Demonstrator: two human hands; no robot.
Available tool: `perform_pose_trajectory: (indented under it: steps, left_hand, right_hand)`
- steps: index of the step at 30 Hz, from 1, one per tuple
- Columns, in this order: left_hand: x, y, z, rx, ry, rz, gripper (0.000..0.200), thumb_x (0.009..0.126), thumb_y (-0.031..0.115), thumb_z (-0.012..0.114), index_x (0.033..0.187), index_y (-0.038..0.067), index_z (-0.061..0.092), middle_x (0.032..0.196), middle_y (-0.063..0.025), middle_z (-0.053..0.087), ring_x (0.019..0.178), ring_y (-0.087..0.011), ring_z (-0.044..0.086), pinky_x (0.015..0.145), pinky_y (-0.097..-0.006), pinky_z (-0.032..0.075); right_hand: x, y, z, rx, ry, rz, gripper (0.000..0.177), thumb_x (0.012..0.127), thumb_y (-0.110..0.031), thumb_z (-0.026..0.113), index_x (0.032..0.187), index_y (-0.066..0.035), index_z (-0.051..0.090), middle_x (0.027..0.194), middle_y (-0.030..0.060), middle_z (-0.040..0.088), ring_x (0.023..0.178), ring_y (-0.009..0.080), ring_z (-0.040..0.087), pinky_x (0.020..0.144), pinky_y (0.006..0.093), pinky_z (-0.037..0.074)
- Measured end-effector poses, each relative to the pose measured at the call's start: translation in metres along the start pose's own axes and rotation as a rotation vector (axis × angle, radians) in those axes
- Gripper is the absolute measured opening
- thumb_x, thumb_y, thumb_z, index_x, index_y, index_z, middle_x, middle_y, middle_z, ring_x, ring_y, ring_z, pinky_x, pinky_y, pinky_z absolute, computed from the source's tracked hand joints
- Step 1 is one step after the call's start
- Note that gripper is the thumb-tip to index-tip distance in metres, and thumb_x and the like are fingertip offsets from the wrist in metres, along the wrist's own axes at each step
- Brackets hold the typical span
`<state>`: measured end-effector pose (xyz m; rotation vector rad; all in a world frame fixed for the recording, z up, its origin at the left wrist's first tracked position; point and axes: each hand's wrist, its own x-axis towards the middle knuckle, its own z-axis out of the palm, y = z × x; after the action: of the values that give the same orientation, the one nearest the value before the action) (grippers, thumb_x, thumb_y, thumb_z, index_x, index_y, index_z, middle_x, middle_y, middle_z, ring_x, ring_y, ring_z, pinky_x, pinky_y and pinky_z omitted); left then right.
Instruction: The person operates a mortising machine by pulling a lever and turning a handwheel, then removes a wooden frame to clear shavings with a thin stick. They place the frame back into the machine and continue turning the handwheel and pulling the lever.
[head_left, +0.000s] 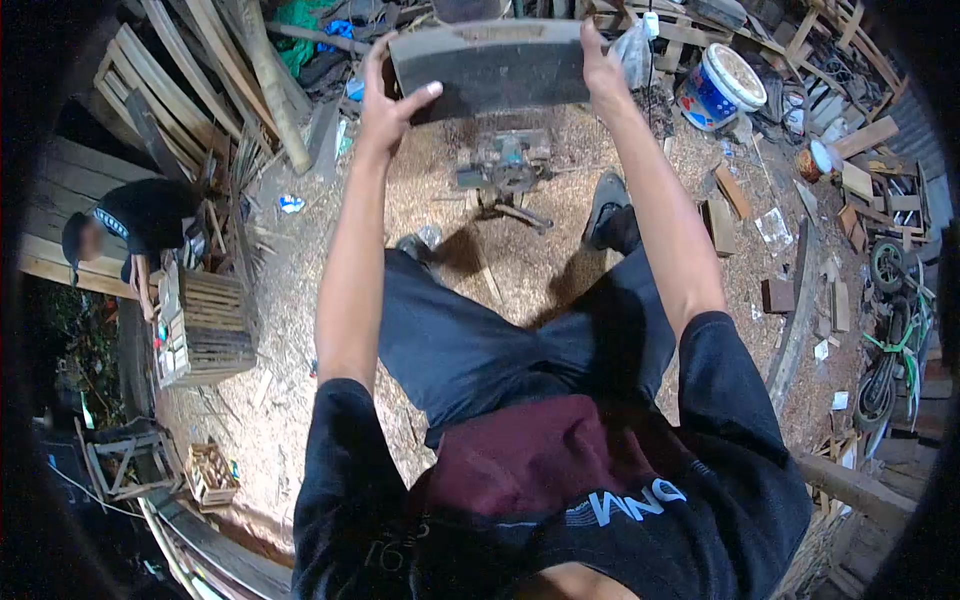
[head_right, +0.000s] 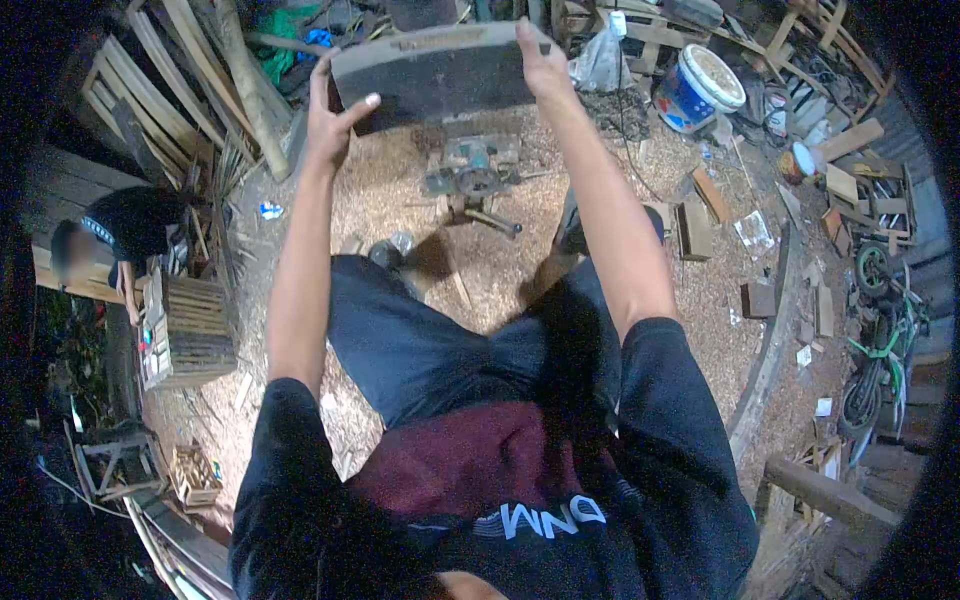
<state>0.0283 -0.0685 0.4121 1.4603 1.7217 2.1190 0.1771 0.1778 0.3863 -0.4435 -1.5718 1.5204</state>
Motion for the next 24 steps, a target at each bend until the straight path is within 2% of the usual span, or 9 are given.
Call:
perform_pose_trajectory:
  steps: [2,5,6,9,10,17,20,22,24]
  left_hand:
    - [-0.004,0.014,-0.004,0.131,-0.011,0.045,0.076,0.079,0.022,0.076,0.141,0.009,0.035,0.131,-0.0122,0.049,0.125,-0.0265,0.046,0.108,-0.0391,0.035]
    - [0.018,-0.017,-0.032,-0.162,0.168,-0.110,0.065,0.092,0.041,0.057,0.142,0.005,0.034,0.132,-0.0120,0.050,0.127,-0.0287,0.044,0.110,-0.0387,0.032]
    - [0.013,-0.019,-0.040,-0.092,0.250,-0.111,0.091,0.091,0.073,0.027,0.142,-0.001,0.035,0.137,-0.0120,0.049,0.126,-0.0241,0.046,0.106,-0.0351,0.036]
    - [0.006,-0.029,-0.012,-0.198,0.266,-0.054,0.095,0.089,0.077,0.026,0.142,-0.001,0.037,0.137,-0.0126,0.051,0.123,-0.0264,0.049,0.105,-0.0354,0.037]
    - [0.001,-0.025,-0.002,-0.375,0.199,-0.231,0.096,0.088,0.078,0.024,0.139,-0.002,0.040,0.132,-0.0142,0.055,0.120,-0.0272,0.052,0.104,-0.0372,0.038]
    - [-0.023,-0.082,-0.006,-0.452,0.226,-0.289,0.092,0.087,0.077,0.032,0.139,0.001,0.040,0.131,-0.0145,0.052,0.118,-0.0253,0.050,0.104,-0.0408,0.037]
    - [-0.039,-0.089,-0.012,-0.360,0.216,-0.278,0.081,0.092,0.067,0.041,0.138,0.001,0.040,0.130,-0.0159,0.052,0.121,-0.0254,0.048,0.103,-0.0414,0.037]
    - [-0.056,-0.074,-0.007,-0.129,0.240,-0.366,0.072,0.092,0.057,0.049,0.138,0.001,0.042,0.129,-0.0167,0.054,0.118,-0.0276,0.052,0.099,-0.0422,0.043]
    - [-0.063,-0.067,-0.010,-0.185,0.259,-0.580,0.064,0.092,0.047,0.054,0.136,0.002,0.044,0.127,-0.0171,0.055,0.113,-0.0294,0.056,0.095,-0.0428,0.048]
  right_hand:
    - [0.023,0.017,0.006,0.076,-0.015,-0.192,0.074,0.085,-0.062,0.061,0.120,0.003,0.060,0.114,0.0127,0.064,0.106,0.0199,0.055,0.094,0.0309,0.041]
    - [0.041,0.034,-0.001,0.053,-0.053,-0.279,0.071,0.084,-0.058,0.064,0.119,0.003,0.060,0.112,0.0145,0.063,0.105,0.0212,0.056,0.093,0.0312,0.042]
    - [0.035,0.028,-0.004,0.039,-0.045,-0.262,0.069,0.083,-0.059,0.065,0.114,0.002,0.063,0.107,0.0114,0.065,0.100,0.0186,0.057,0.089,0.0304,0.043]
    - [-0.001,0.007,0.011,-0.188,0.096,-0.213,0.063,0.078,-0.055,0.067,0.104,0.003,0.065,0.093,0.0101,0.066,0.090,0.0190,0.058,0.082,0.0329,0.045]
    - [0.006,0.024,0.009,-0.119,0.065,-0.235,0.064,0.078,-0.055,0.066,0.103,0.003,0.065,0.093,0.0108,0.066,0.090,0.0195,0.058,0.083,0.0333,0.045]
    - [-0.020,0.048,0.006,-0.137,0.003,-0.133,0.074,0.080,-0.061,0.065,0.111,0.007,0.061,0.098,0.0139,0.066,0.095,0.0197,0.057,0.087,0.0326,0.043]
    - [-0.019,0.015,0.016,-0.302,-0.037,0.305,0.081,0.081,-0.066,0.061,0.123,0.004,0.057,0.115,0.0168,0.062,0.101,0.0216,0.058,0.091,0.0362,0.044]
    - [-0.005,0.037,0.012,-0.377,-0.132,0.391,0.083,0.084,-0.067,0.056,0.131,0.001,0.050,0.126,0.0179,0.056,0.107,0.0251,0.058,0.095,0.0409,0.044]
    - [0.004,0.026,0.001,-0.152,-0.495,0.538,0.079,0.092,-0.064,0.044,0.145,-0.006,0.034,0.143,0.0193,0.041,0.113,0.0313,0.056,0.098,0.0478,0.044]
